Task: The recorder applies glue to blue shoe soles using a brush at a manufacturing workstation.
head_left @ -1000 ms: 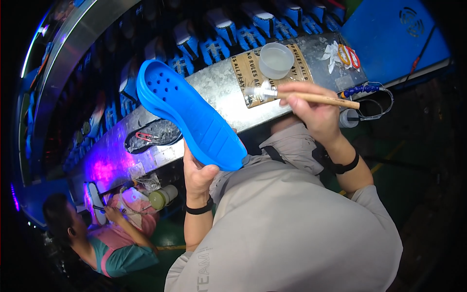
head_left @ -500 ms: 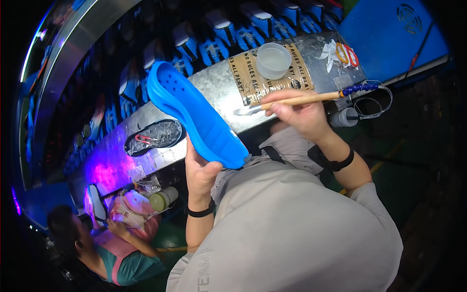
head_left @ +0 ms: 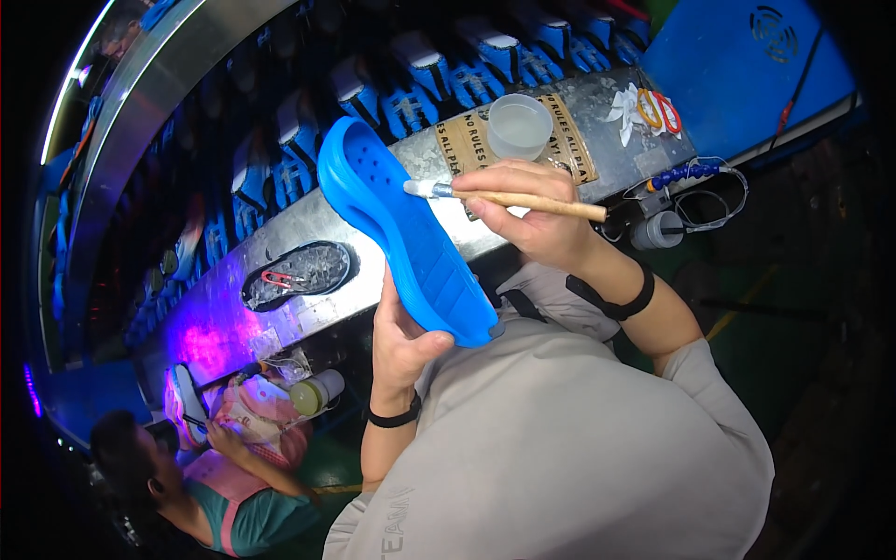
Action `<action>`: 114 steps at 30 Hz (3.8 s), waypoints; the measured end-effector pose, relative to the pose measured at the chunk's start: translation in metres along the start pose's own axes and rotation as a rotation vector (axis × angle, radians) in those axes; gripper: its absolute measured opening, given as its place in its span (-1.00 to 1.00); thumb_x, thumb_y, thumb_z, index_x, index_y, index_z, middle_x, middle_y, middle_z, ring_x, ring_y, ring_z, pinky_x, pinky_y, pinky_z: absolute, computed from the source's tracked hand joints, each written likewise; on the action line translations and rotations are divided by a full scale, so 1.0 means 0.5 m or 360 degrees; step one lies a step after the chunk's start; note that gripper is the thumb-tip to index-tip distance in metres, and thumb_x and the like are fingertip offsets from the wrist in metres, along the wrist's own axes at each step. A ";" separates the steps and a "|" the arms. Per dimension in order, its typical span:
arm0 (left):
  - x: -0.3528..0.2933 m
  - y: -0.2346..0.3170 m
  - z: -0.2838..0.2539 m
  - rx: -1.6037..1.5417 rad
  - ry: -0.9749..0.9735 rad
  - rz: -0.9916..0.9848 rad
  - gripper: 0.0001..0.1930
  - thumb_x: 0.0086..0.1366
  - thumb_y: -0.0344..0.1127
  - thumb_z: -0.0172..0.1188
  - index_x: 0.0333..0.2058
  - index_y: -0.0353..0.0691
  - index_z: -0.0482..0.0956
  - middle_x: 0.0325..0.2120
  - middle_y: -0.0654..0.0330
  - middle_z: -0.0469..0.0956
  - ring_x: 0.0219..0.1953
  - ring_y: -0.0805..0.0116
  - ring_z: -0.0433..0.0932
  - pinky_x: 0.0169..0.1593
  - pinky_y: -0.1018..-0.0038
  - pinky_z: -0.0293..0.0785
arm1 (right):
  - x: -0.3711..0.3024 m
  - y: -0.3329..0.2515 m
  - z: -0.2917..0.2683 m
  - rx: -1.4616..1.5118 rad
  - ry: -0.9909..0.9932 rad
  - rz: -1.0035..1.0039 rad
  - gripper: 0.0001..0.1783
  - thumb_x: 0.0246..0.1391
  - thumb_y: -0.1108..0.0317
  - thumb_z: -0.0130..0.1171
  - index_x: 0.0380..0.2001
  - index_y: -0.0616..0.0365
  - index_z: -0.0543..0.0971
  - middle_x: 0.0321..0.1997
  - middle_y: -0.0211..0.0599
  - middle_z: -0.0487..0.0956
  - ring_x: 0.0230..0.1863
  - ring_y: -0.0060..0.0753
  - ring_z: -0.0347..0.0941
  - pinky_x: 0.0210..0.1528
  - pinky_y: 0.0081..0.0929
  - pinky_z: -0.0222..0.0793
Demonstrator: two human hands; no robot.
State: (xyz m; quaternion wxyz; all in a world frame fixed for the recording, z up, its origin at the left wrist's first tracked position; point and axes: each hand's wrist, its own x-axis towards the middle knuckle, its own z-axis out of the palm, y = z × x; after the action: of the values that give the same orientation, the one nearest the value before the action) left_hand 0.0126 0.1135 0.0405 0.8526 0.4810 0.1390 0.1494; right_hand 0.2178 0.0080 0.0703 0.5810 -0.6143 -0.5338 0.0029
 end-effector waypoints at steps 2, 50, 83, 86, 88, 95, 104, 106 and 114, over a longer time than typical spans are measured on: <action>0.000 0.001 -0.002 -0.0022 0.0002 -0.0010 0.23 -0.09 -0.04 0.62 0.41 -0.34 -0.01 0.11 -0.05 0.45 0.12 0.09 0.53 0.17 0.21 0.50 | -0.005 -0.003 -0.001 -0.0077 -0.0004 -0.0067 -0.84 0.05 0.51 0.31 -0.25 0.25 0.69 -0.35 -0.22 0.70 -0.35 -0.33 0.63 -0.31 -0.47 0.52; 0.317 0.588 -0.075 -0.0642 0.0028 0.1032 -0.27 0.47 0.01 0.04 0.32 -0.53 0.11 0.10 -0.37 0.42 0.07 -0.12 0.56 0.02 0.24 0.62 | -0.052 -0.056 -0.066 0.0171 0.0090 0.0662 -0.73 0.13 0.51 0.21 -0.10 0.35 0.67 -0.26 -0.11 0.73 -0.23 -0.41 0.68 -0.15 -0.51 0.57; 0.645 -0.032 -0.237 0.1941 0.1268 0.0057 -0.31 0.20 0.10 0.36 -0.19 -0.60 0.45 -0.35 -0.36 0.62 -0.20 -0.26 0.65 -0.11 0.08 0.59 | 0.469 0.458 0.137 -0.0028 -0.0877 0.0928 -0.69 0.27 0.25 0.11 -0.16 0.23 0.69 -0.38 -0.30 0.67 -0.41 -0.62 0.48 -0.29 -0.60 0.43; 0.647 -0.032 -0.235 0.1959 0.1245 0.0053 -0.30 0.21 0.10 0.35 -0.16 -0.60 0.44 -0.34 -0.35 0.62 -0.19 -0.25 0.65 -0.09 0.09 0.59 | 0.507 0.467 0.161 -0.0420 -0.0890 0.0508 -0.71 0.27 0.23 0.14 -0.10 0.14 0.69 -0.31 -0.31 0.71 -0.33 -0.51 0.59 -0.25 -0.55 0.47; 0.647 -0.032 -0.230 0.1963 0.1238 0.0024 -0.31 0.21 0.11 0.35 -0.16 -0.59 0.44 -0.33 -0.35 0.63 -0.18 -0.24 0.65 -0.09 0.10 0.59 | 0.521 0.504 0.194 -0.0735 -0.0717 -0.0159 -0.72 0.19 0.14 0.15 -0.19 0.06 0.69 -0.24 -0.20 0.71 -0.16 -0.03 0.64 -0.09 -0.29 0.55; 0.646 -0.036 -0.222 0.1997 0.1179 0.0011 -0.29 0.22 0.11 0.34 -0.10 -0.57 0.41 -0.22 -0.35 0.61 -0.09 -0.23 0.63 -0.02 0.11 0.56 | 0.509 0.574 0.189 -0.0917 -0.1469 -0.0367 -0.69 0.24 0.17 0.08 -0.08 0.06 0.64 -0.16 -0.12 0.68 -0.10 -0.03 0.62 -0.03 -0.30 0.52; 0.651 -0.025 -0.234 0.1886 0.1073 -0.0106 -0.24 0.24 0.08 0.34 0.08 -0.53 0.32 -0.03 -0.34 0.54 0.05 -0.17 0.57 0.10 0.13 0.51 | 0.494 0.342 0.070 -0.0505 -0.1605 -0.0441 -0.67 0.20 0.32 0.15 -0.04 0.25 0.65 -0.15 -0.04 0.70 -0.09 -0.12 0.65 -0.10 -0.29 0.56; 0.641 -0.031 -0.264 0.1841 0.1092 -0.0030 -0.26 0.25 0.02 0.35 0.12 -0.54 0.34 -0.03 -0.32 0.56 0.11 -0.19 0.52 0.15 0.16 0.47 | 0.464 0.276 0.064 0.0082 -0.1129 0.0332 -0.68 0.23 0.33 0.15 -0.03 0.25 0.66 -0.16 -0.13 0.72 -0.18 -0.35 0.65 -0.18 -0.42 0.54; 0.406 0.110 -0.141 0.0841 0.0566 0.0371 -0.62 0.39 -0.34 0.13 0.10 -0.46 0.55 -0.28 0.01 0.66 -0.31 0.42 0.60 -0.19 0.55 0.52 | 0.223 0.131 -0.007 0.1403 -0.0346 0.0998 -0.60 0.35 0.33 0.06 0.13 0.36 0.51 -0.11 -0.16 0.67 -0.29 -0.59 0.47 -0.18 -0.62 0.43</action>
State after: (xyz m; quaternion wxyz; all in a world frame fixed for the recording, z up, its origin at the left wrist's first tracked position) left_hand 0.1653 0.2742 0.0338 0.6381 0.6643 0.2636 0.2863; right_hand 0.3107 0.0952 0.0930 0.6961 -0.4387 -0.3303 0.4625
